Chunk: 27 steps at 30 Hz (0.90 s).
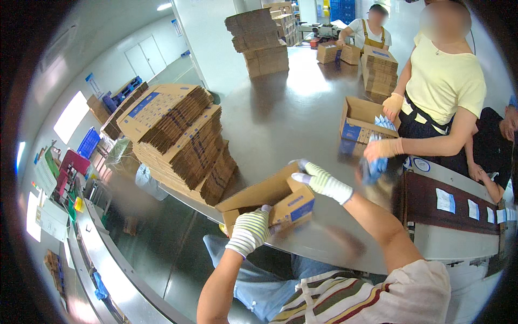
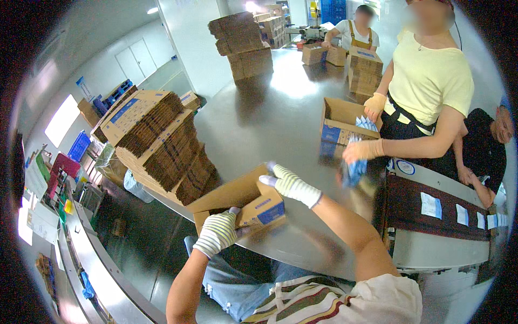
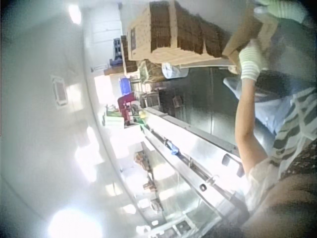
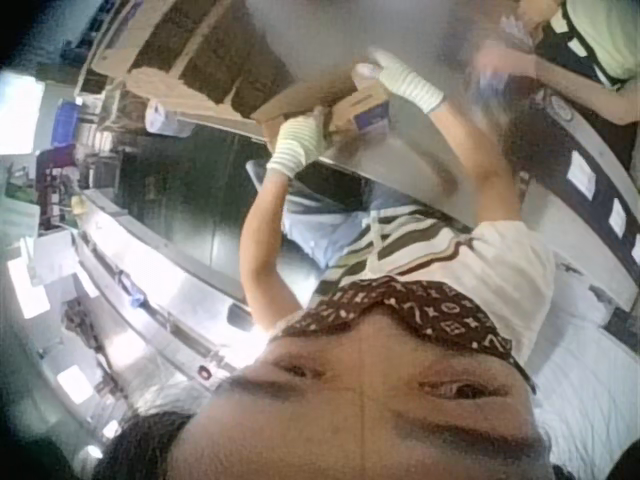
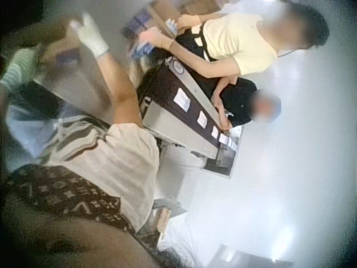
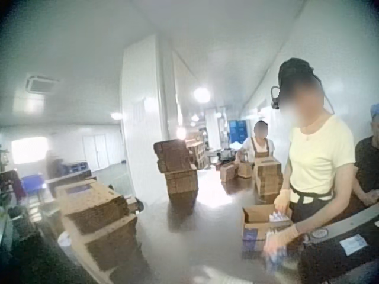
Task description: The person packs small blue and white rectangular items into cardboard boxes on a stainless steel table, folding the boxes and then placing the filled boxes aside.
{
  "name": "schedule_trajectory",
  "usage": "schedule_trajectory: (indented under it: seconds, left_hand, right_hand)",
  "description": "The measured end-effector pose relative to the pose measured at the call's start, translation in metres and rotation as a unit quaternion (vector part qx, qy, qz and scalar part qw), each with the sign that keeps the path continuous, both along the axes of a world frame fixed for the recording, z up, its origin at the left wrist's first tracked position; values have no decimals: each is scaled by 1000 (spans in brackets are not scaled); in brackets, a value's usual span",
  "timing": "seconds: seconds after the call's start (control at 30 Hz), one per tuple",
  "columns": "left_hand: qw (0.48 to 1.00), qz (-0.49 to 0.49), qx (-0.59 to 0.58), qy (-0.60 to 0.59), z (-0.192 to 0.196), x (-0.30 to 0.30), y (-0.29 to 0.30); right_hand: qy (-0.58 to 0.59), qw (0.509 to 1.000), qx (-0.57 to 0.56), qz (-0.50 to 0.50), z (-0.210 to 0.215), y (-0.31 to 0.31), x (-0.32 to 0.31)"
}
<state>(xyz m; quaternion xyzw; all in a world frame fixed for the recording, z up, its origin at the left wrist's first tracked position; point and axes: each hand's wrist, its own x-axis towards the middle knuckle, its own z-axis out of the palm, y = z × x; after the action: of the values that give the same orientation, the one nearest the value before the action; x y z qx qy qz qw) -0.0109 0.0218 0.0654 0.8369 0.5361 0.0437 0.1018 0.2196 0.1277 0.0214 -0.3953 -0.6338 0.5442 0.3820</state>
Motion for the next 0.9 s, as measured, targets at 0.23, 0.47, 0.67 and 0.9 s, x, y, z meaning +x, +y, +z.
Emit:
schedule_trajectory:
  seconds: [0.23, 0.47, 0.67, 0.9]
  left_hand:
    - [803, 118, 70, -581, -7, 47, -24]
    - [456, 100, -286, -837, -125, 78, -51]
    - [394, 181, -431, -791, -157, 36, -69]
    - [964, 171, 203, -26, -51, -92, -93]
  right_hand:
    - [20, 993, 94, -62, 48, -70, 25]
    - [-426, 829, 358, 60, 75, -88, -22]
    - [-444, 774, 432, 131, 25, -64, -60]
    - [-452, 734, 479, 169, 17, -84, -40]
